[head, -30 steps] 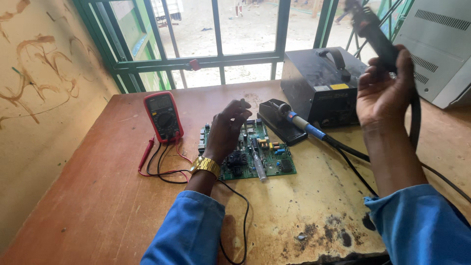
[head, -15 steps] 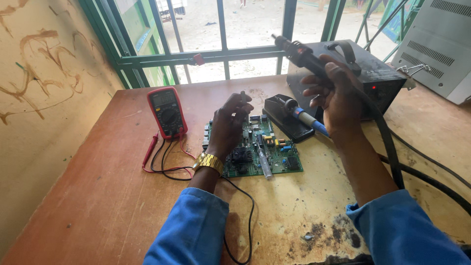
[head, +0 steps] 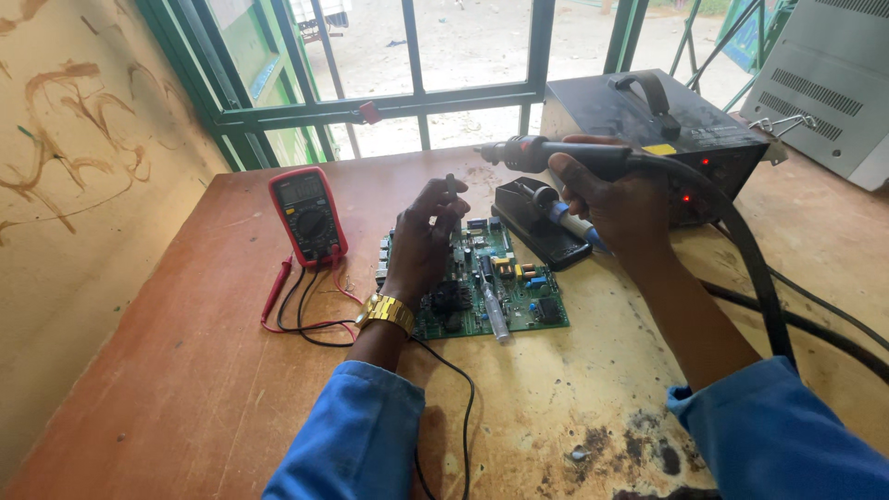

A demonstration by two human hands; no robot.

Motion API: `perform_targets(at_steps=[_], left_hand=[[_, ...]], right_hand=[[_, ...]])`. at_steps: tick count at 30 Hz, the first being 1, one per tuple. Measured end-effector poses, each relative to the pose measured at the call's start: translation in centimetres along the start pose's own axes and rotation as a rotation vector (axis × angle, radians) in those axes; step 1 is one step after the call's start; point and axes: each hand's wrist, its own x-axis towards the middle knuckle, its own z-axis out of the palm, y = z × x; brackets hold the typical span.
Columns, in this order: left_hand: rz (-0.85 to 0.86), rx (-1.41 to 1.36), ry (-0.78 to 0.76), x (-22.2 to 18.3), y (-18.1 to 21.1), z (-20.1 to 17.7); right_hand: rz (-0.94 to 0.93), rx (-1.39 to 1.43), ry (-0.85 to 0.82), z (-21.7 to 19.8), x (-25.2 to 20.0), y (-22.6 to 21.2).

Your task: The person uses a hot air rework station and tweezers to remove a component from a green circuit board, then uses a screwdriver to scrape the solder pads. The person continues to apply heat and manipulate components on the board throughout the clip.

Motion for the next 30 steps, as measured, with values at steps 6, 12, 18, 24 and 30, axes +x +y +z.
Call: perform_targets(at_steps=[6, 12, 18, 24, 30], left_hand=[[-0.001, 0.037, -0.014, 0.1, -0.3, -0.1], [0.020, 0.028, -0.021, 0.4, -0.2, 0.0], [0.027, 0.032, -0.026, 0.0, -0.6, 0.2], [0.061, 0.019, -0.027, 0.0, -0.6, 0.2], [0.046, 0.012, -0.022, -0.3, 0.4, 0.1]], right_hand=[[0.026, -0.057, 0.052, -0.1, 0.1, -0.5], [-0.082, -0.163, 0.145, -0.2, -1.6, -0.5], [-0.132, -0.192, 0.141, 0.0, -2.2, 1.4], [-0.060, -0.248, 0.105, 0.2, -2.9, 0.5], [0.003, -0.301, 0.056, 0.9, -3.3, -0.5]])
